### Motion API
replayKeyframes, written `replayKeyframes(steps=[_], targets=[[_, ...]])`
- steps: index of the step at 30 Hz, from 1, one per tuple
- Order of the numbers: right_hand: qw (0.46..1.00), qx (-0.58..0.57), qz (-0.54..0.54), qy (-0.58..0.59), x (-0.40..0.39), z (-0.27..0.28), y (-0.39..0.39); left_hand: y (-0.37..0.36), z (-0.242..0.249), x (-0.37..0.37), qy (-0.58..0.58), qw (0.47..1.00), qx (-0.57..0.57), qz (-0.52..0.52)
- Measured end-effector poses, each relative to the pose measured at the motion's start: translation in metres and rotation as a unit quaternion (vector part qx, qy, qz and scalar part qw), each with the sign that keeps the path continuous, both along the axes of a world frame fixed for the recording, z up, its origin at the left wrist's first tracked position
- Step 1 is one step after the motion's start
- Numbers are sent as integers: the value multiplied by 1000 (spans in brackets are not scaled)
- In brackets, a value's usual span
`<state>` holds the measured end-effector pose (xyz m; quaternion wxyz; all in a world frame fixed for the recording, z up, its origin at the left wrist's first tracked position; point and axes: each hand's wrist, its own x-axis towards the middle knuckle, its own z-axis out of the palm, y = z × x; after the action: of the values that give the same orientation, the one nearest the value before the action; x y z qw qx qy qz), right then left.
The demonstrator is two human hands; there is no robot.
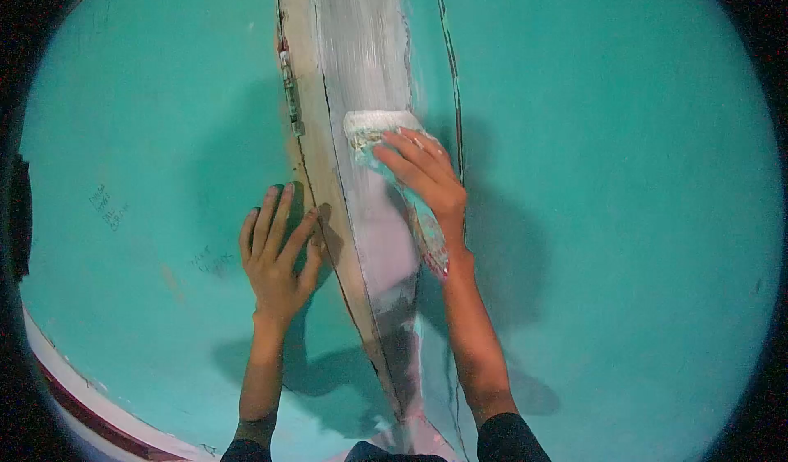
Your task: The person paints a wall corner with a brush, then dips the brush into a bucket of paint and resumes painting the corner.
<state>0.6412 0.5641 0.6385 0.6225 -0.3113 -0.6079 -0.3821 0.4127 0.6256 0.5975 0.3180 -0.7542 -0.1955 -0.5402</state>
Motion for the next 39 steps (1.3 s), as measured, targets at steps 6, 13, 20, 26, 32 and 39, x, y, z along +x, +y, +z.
replayKeyframes(steps=[6, 13, 20, 26, 32, 39], targets=[[999, -29, 14, -7, 5, -20, 5, 3, -11, -7, 1, 1000, 22, 19], [990, -137, 28, 18, -4, -102, -11, -8, -32, -7, 0, 999, 3, 36], [967, -238, 66, 59, -7, -191, -20, -4, -100, -11, 30, 997, -11, 73], [926, -350, 95, 103, 7, -271, -9, 24, -131, 6, 39, 996, -31, 67], [860, -472, 174, 78, 27, -335, -1, 27, -142, 14, 51, 993, -45, 92], [937, -324, 133, 17, 32, -240, 18, 21, -136, 11, 43, 994, -38, 95]])
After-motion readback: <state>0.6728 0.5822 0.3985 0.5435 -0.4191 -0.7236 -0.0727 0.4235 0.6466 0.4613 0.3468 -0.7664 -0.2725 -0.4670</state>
